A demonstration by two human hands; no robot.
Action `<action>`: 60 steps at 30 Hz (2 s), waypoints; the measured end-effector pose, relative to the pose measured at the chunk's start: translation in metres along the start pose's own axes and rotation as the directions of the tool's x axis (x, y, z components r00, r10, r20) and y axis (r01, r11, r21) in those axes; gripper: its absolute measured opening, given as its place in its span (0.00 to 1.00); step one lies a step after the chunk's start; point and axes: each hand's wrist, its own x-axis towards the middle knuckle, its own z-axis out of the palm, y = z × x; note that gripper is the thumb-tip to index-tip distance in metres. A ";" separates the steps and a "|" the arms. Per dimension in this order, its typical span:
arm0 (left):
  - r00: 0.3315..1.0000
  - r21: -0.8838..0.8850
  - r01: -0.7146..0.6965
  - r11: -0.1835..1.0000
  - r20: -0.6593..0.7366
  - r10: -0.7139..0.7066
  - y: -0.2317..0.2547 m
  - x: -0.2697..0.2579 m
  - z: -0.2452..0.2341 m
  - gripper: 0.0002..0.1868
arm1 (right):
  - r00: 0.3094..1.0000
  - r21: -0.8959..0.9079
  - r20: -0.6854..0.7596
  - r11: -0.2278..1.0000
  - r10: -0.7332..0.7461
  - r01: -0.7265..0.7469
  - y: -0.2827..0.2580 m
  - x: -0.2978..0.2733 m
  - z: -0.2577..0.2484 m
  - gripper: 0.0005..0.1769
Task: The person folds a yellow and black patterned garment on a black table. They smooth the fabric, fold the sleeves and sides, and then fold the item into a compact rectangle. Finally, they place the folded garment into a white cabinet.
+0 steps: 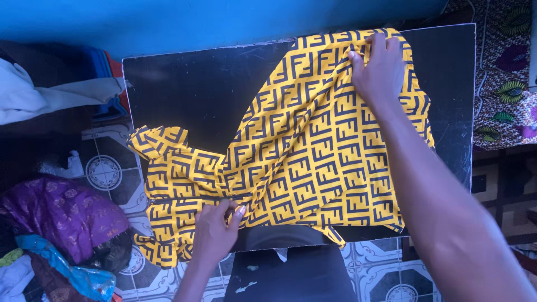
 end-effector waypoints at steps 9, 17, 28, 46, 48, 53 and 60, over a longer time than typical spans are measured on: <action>0.655 0.185 -0.680 0.709 -0.279 0.702 0.052 0.005 0.070 0.23 | 0.931 -0.029 0.270 0.964 -0.246 0.264 -0.104 -0.203 -0.019 0.11; 0.748 0.455 -0.521 0.722 -0.165 0.643 0.031 0.045 0.068 0.39 | 0.912 -0.178 0.407 0.974 -0.057 0.141 -0.006 -0.216 -0.054 0.45; 0.726 0.490 -0.520 0.699 -0.177 0.664 0.038 0.044 0.068 0.45 | 0.955 0.104 0.273 0.983 0.119 -0.152 -0.048 -0.262 -0.038 0.47; 0.727 0.482 -0.519 0.706 -0.186 0.661 0.042 0.041 0.065 0.44 | 0.928 -0.248 -0.078 0.895 0.364 -0.372 0.101 -0.310 -0.081 0.40; 0.731 0.491 -0.512 0.705 -0.183 0.658 0.045 0.041 0.064 0.44 | 0.905 0.209 -0.037 0.889 0.423 -0.407 0.057 -0.300 -0.051 0.44; 0.878 0.628 -0.416 0.658 0.089 0.470 0.050 0.040 0.056 0.38 | 0.831 0.166 0.319 0.890 -0.456 0.425 -0.118 -0.229 -0.006 0.29; 0.729 0.468 -0.525 0.711 -0.184 0.660 0.041 0.043 0.062 0.44 | 0.881 -0.104 0.442 0.966 -0.167 0.236 -0.041 -0.097 -0.019 0.48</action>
